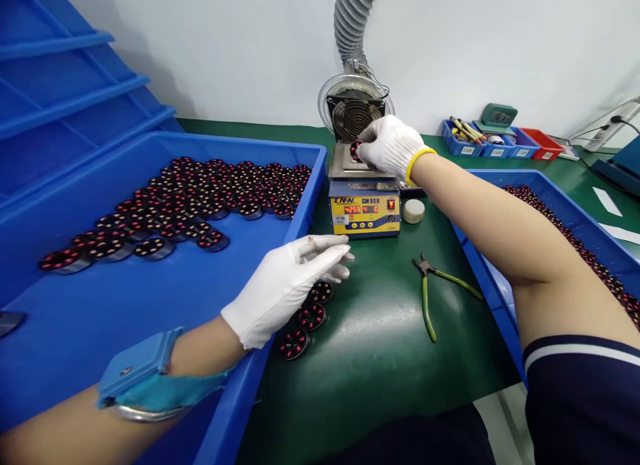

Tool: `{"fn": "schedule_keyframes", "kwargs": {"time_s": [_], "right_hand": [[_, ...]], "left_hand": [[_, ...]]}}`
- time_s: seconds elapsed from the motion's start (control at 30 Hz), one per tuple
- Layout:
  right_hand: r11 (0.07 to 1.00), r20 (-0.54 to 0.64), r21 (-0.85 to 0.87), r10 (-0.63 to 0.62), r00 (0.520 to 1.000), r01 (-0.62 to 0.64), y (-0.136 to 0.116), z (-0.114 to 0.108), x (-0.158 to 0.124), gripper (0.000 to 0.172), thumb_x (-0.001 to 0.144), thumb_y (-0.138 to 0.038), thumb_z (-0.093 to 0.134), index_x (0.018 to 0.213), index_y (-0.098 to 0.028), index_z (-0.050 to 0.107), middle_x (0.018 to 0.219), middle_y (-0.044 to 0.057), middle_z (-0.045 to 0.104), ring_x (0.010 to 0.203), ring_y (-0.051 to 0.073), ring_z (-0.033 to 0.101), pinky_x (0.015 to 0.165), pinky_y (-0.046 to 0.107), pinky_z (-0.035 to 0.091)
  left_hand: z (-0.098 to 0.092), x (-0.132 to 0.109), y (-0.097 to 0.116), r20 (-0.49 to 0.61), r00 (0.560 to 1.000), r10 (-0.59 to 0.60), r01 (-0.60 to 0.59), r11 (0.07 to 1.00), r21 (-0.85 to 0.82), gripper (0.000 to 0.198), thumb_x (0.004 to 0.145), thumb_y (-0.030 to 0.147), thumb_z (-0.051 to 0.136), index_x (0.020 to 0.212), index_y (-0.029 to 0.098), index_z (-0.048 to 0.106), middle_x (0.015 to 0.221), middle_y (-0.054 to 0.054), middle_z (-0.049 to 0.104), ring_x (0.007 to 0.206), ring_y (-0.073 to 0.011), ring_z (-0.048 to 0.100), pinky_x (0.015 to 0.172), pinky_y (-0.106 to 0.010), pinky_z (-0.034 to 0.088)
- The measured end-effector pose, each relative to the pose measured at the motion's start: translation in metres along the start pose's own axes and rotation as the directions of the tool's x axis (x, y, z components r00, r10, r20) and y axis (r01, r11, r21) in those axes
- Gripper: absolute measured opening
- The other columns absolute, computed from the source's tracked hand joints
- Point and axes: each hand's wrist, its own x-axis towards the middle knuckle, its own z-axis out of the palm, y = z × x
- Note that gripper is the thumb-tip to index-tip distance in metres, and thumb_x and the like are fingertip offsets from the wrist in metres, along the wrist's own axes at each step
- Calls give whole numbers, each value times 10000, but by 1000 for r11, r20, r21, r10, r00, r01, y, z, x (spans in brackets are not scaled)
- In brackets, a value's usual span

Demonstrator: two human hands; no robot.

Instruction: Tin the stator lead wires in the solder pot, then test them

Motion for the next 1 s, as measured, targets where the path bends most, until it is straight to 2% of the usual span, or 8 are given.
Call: {"fn": "schedule_keyframes", "kwargs": {"time_s": [0.13,0.3,0.63,0.77,0.83,0.87,0.93,1.0], "right_hand": [[985,-68,-170,-19,998,7,9,8,35,240,827,-277,587,962,-144,735,880,82,693,936,256,662,863,387,511],[974,-100,-221,21,995,-43,21,29,57,341,848,-320,574,1083,-100,687,1013,118,670,1025,284,644,888,404,499],[967,-118,-240,59,991,-87,23,41,58,346,827,-318,609,1115,-135,667,1056,101,673,1041,288,638,894,418,506],[977,-132,-199,57,990,-82,20,35,55,319,821,-315,601,1075,-147,695,997,84,677,1004,278,650,878,420,516],[987,-136,-149,40,990,-60,18,27,54,269,818,-295,605,1006,-137,715,935,78,676,950,254,655,865,401,514],[993,-130,-112,32,991,-47,16,23,52,241,820,-282,606,961,-124,721,894,77,673,912,236,654,855,387,512],[999,-109,13,44,993,-43,13,14,48,221,840,-261,593,899,-84,713,805,78,657,803,189,645,811,357,513],[975,-72,200,108,992,-92,10,7,42,224,854,-255,591,899,-60,693,726,64,633,676,139,612,735,329,519]], "left_hand": [[0,-1,1,34,999,0,-1,1000,27,455,759,445,723,1065,117,646,916,-77,718,675,-155,657,695,-328,525],[-1,0,-1,68,998,5,-8,999,44,453,747,462,717,1031,117,644,906,-84,717,662,-160,648,677,-336,522],[-2,1,-4,135,991,22,-42,989,144,458,803,502,644,1062,125,633,910,-73,705,712,-179,653,689,-335,517],[-1,-1,-5,156,987,30,-81,940,332,487,834,516,590,1139,138,621,982,-90,711,845,-218,670,798,-362,516],[1,-5,-5,171,983,64,-150,816,559,515,840,536,568,1172,146,621,1045,-111,703,937,-256,658,855,-388,497],[3,-7,-5,198,976,94,-206,700,684,530,838,553,556,1172,147,626,1066,-125,695,965,-286,649,864,-412,487],[6,-11,-5,296,946,135,-325,394,860,553,833,575,533,1150,135,640,1081,-161,676,987,-351,628,846,-455,473],[9,-14,-6,361,924,123,-375,118,919,607,814,578,535,1169,95,629,1116,-212,644,984,-403,614,801,-475,470]]}}
